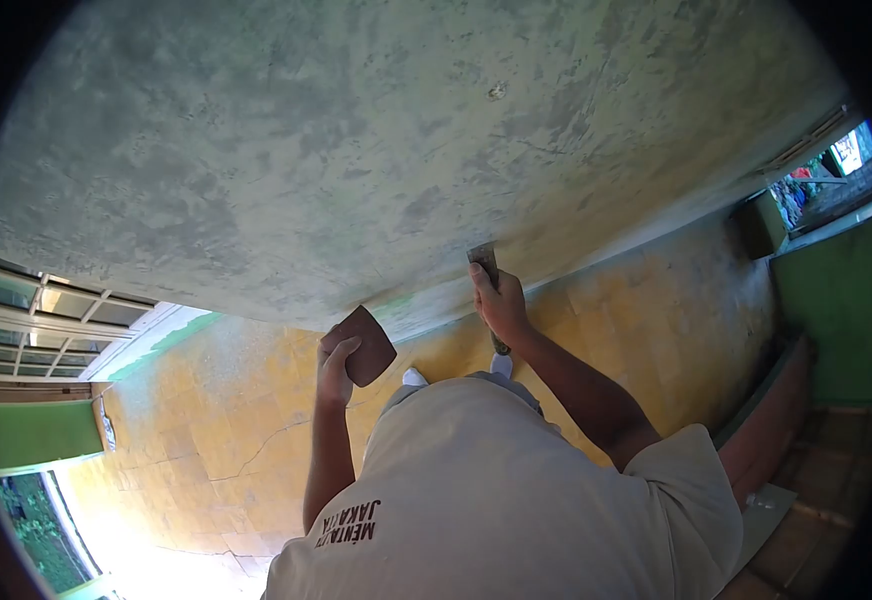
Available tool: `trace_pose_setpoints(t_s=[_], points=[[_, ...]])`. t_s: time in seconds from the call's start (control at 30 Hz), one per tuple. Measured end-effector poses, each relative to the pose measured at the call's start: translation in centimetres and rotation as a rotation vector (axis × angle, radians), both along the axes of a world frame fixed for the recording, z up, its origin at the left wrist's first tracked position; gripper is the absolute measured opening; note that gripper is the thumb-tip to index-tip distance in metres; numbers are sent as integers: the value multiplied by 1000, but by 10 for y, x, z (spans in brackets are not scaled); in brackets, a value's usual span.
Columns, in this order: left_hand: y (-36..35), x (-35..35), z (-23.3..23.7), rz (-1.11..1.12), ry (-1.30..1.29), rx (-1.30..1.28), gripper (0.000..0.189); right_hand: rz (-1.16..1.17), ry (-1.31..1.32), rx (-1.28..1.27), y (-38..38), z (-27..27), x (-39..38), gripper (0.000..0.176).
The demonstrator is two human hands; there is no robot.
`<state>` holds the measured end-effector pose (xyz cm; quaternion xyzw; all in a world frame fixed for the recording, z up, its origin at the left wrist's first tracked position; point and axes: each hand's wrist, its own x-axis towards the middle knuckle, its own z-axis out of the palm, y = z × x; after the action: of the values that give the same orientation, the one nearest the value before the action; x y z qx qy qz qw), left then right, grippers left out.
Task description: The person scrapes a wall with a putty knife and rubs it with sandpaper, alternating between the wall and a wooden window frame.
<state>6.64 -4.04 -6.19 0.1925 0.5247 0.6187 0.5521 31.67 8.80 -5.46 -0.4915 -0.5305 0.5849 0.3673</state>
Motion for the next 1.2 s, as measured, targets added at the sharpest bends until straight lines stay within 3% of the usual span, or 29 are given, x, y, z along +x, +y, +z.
trace_pose_setpoints(t_s=[0.2, 0.3, 0.4, 0.47, 0.6, 0.7, 0.8, 0.87, 1.1, 1.2], points=[[11, -30, -8, -192, 107, 56, 30, -123, 34, -80, -26, -8, -4, 46], [11, -38, -4, -256, 108, 40, 32, -55, -8, -175, -33, -7, -8, 48], [10, -47, -9, -311, 94, 42, 32, -118, 15, -82, -14, 21, -29, 51], [13, -51, -9, -338, 71, 50, 32, -159, 145, -187, -14, 29, -34, 53], [14, -50, -3, -340, 57, 80, 30, -93, 82, -160, -40, 2, -22, 52], [13, -51, -5, -319, 54, 83, 30, -96, 14, -282, -33, -7, -22, 52], [9, -57, -16, -336, 64, 72, 31, -143, 4, -105, -10, 7, -30, 51], [9, -60, -12, -361, 85, 83, 33, -159, 118, -160, -9, 14, -28, 49], [-7, -70, -14, -300, 42, 64, 32, -150, 28, -286, -21, -16, -11, 47], [-10, -72, -19, -307, 60, 64, 29, -150, 96, -137, -6, 14, -24, 49]])
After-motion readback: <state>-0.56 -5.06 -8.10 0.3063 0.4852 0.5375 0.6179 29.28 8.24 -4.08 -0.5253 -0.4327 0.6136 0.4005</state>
